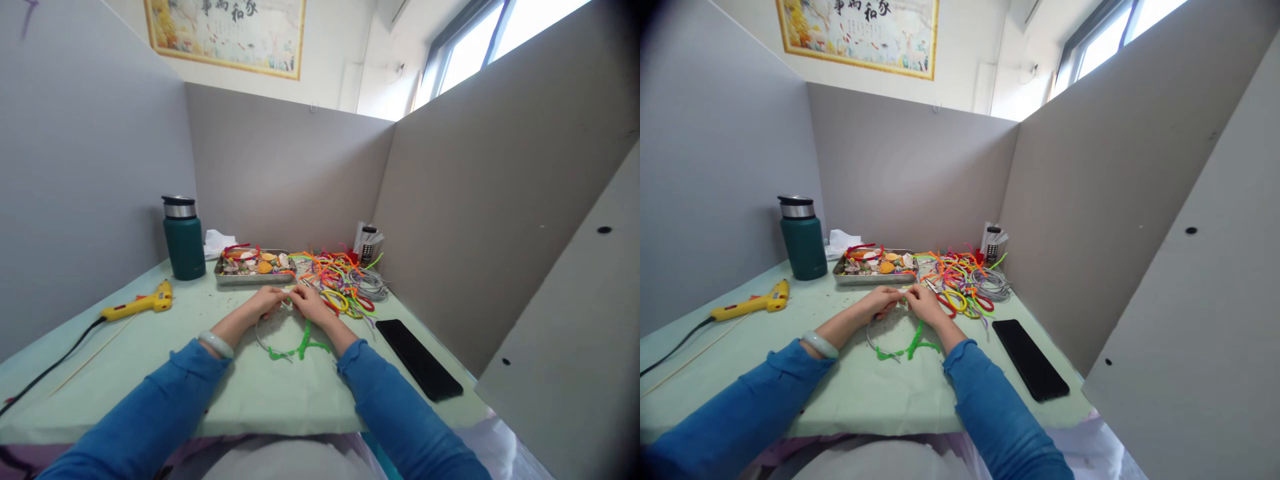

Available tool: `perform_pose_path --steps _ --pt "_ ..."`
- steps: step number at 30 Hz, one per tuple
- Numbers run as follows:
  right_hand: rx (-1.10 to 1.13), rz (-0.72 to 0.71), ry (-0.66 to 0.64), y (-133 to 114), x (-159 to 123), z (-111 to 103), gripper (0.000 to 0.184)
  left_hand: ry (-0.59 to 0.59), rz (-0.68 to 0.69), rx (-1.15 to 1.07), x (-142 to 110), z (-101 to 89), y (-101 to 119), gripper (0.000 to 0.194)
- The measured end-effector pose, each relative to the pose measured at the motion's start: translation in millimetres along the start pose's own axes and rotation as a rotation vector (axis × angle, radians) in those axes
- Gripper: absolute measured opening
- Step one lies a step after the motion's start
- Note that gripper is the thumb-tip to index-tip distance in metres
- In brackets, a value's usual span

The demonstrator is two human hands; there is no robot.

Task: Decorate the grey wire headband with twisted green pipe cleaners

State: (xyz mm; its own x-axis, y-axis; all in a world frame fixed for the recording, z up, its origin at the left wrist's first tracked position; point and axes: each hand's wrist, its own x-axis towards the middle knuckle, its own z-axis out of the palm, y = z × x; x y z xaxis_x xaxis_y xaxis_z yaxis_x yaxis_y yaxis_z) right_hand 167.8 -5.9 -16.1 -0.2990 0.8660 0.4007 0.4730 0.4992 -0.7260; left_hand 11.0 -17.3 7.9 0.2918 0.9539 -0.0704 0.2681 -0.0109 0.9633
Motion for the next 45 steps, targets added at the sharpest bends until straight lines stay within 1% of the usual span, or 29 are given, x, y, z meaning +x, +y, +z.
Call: perform_pose_path --steps 5,12,15,19,25,29,31,34,39,45 --pt "-0.003 -0.002 0.001 -2 0 0 0.018 0.025 -0.010 0.013 2 -1.2 -2 0.036" --pt "0.013 -0.010 0.018 -1 0 1 0.015 0.044 -0.026 0.026 1 -0.6 1 0.027" --pt "0.020 -0.015 0.017 0 0 1 0.015 0.067 -0.022 0.054 1 0.9 2 0.028" --pt "0.011 -0.009 0.004 0 0 1 0.017 0.108 -0.009 0.098 0 2.9 3 0.031" --pt "0.011 0.008 0.023 -1 2 1 0.017 0.190 0.016 0.182 3 3.3 2 0.025" --pt "0.016 -0.001 0.026 -1 2 2 0.018 0.257 0.081 0.261 7 1.4 -1 0.022" --pt "0.012 0.002 0.028 0 2 2 0.018 0.252 0.132 0.273 9 -0.1 -3 0.022" --pt "0.002 0.001 0.027 2 3 2 0.018 0.212 0.195 0.262 12 -1.9 -6 0.026" --pt "-0.012 0.013 0.031 2 3 2 0.018 0.162 0.235 0.242 12 -2.9 -8 0.033" --pt "-0.029 0.003 0.051 2 3 2 0.016 0.196 0.244 0.336 13 -4.2 -10 0.032"
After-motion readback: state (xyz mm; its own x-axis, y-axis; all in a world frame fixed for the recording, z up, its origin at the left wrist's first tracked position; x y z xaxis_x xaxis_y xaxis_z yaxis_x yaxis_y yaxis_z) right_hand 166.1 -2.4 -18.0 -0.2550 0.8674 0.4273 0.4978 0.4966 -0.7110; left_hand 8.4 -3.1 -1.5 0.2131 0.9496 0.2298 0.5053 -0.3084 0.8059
